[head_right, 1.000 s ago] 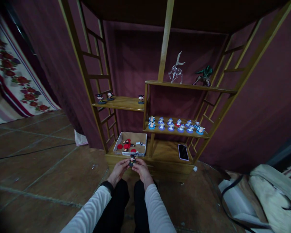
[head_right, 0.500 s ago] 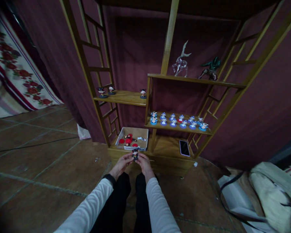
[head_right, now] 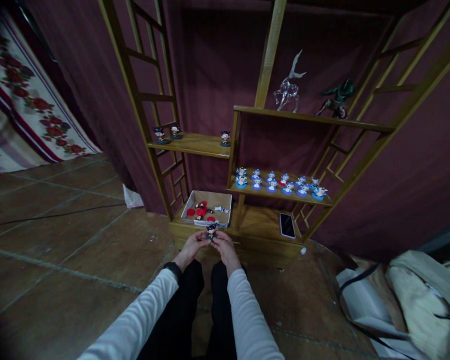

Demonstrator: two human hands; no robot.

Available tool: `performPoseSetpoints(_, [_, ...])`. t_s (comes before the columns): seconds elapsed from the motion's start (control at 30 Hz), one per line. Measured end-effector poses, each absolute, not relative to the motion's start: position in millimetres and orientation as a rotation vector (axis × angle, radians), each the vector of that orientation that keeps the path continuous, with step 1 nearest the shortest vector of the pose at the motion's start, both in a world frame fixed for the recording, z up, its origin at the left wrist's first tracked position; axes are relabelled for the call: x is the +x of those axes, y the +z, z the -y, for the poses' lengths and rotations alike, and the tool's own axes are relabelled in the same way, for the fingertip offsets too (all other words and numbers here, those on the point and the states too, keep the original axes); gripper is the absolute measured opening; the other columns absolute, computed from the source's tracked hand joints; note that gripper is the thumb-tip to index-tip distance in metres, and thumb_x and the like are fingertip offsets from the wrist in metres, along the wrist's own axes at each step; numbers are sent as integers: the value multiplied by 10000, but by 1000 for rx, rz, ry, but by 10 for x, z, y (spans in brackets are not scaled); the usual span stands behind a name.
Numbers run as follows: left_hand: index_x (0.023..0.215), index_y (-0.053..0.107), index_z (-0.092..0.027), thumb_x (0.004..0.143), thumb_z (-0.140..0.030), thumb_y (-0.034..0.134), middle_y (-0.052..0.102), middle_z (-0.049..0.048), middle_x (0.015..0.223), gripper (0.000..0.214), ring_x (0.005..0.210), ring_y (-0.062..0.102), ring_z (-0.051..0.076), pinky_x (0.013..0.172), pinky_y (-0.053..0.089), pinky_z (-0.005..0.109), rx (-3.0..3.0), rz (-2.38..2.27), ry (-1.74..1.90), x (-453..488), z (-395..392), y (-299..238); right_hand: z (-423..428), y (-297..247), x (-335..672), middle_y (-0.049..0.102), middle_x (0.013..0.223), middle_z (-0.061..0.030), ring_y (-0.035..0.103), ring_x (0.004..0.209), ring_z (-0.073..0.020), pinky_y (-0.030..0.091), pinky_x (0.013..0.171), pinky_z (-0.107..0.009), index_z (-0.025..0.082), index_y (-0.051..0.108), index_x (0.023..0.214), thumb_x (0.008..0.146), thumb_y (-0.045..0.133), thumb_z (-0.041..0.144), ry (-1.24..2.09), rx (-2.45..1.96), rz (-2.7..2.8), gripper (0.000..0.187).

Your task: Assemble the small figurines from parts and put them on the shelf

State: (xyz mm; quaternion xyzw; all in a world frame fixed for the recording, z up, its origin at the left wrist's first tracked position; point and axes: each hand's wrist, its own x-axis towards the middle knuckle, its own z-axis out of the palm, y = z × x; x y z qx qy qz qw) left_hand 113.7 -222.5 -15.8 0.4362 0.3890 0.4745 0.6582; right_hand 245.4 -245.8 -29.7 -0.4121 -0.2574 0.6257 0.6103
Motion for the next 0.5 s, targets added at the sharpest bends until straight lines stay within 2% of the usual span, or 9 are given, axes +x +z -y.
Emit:
performPoseSetpoints(0.33, [898,606,-133,481,-139,753,642,20,726,441,638,564,128,638,441,237,1275,-966,1138,1218,2193,-264,2423,-307,2457,676,889,-47,619,849,-194,472,749,-312,187,631,902,502,712,187,1474,-978,581,407])
performPoseSetpoints(0.5, [899,602,-133,525,-154,706,652,37,813,389,726,597,163,720,466,298,1471,-1119,1100,1199,2195,-242,2472,-270,2440,676,871,-43,619,836,-191,464,733,-304,187,635,888,515,713,238,1450,-969,578,385])
